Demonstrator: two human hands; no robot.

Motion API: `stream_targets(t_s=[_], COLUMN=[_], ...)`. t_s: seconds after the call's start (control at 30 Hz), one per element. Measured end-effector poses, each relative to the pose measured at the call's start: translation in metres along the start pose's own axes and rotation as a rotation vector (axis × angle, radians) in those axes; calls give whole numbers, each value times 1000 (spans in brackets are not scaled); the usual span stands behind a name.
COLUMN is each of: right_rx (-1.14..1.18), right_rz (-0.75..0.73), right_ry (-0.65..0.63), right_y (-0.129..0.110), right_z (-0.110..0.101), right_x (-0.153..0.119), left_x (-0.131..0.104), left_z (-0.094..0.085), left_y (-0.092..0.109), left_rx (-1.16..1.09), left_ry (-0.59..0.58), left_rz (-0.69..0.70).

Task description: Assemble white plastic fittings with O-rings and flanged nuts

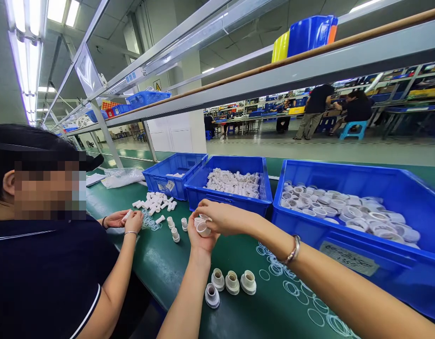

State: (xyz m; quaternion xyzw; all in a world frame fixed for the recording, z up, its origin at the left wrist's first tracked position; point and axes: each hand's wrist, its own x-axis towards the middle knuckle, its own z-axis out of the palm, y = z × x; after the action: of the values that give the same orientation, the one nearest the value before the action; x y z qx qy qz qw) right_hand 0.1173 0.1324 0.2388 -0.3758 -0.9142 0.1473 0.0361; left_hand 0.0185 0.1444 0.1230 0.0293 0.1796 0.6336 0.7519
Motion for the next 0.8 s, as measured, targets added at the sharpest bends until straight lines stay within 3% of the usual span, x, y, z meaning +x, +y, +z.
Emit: stream_targets(t_s=[0.1,0.17,0.23,0.33,0.4,0.43,0.47,0.53,0.7,0.8], right_rx=[243,326,349,365,365,362,359,347,367,433], right_rz=[116,176,200,230,244,246,249,257,272,264], right_ry=[66,57,18,-17,-30,-33,-38,-44,-26,43], right_y=[10,21,32,43,46,46,45,41,39,44], right_z=[-4,-5,-4,-3,-3,-3,-3,-2,2,2], right_x=[3,6,9,13,15,16,16,17,20,20], left_x=[-6,-15,-28,-41,-41,-38,-34,-25,-17,-23], left_z=[-3,-8,-15,-27,-35,-39,-44,-54,-71,-73], left_y=[7,43,106,218,271,285,291,280,207,176], left_rx=[-22,15,44,45,53,58,60,62,124,185], left_ry=[-1,32,72,137,194,206,203,153,34,19], left_rz=[-45,-31,6,62,73,78,87,119,142,118])
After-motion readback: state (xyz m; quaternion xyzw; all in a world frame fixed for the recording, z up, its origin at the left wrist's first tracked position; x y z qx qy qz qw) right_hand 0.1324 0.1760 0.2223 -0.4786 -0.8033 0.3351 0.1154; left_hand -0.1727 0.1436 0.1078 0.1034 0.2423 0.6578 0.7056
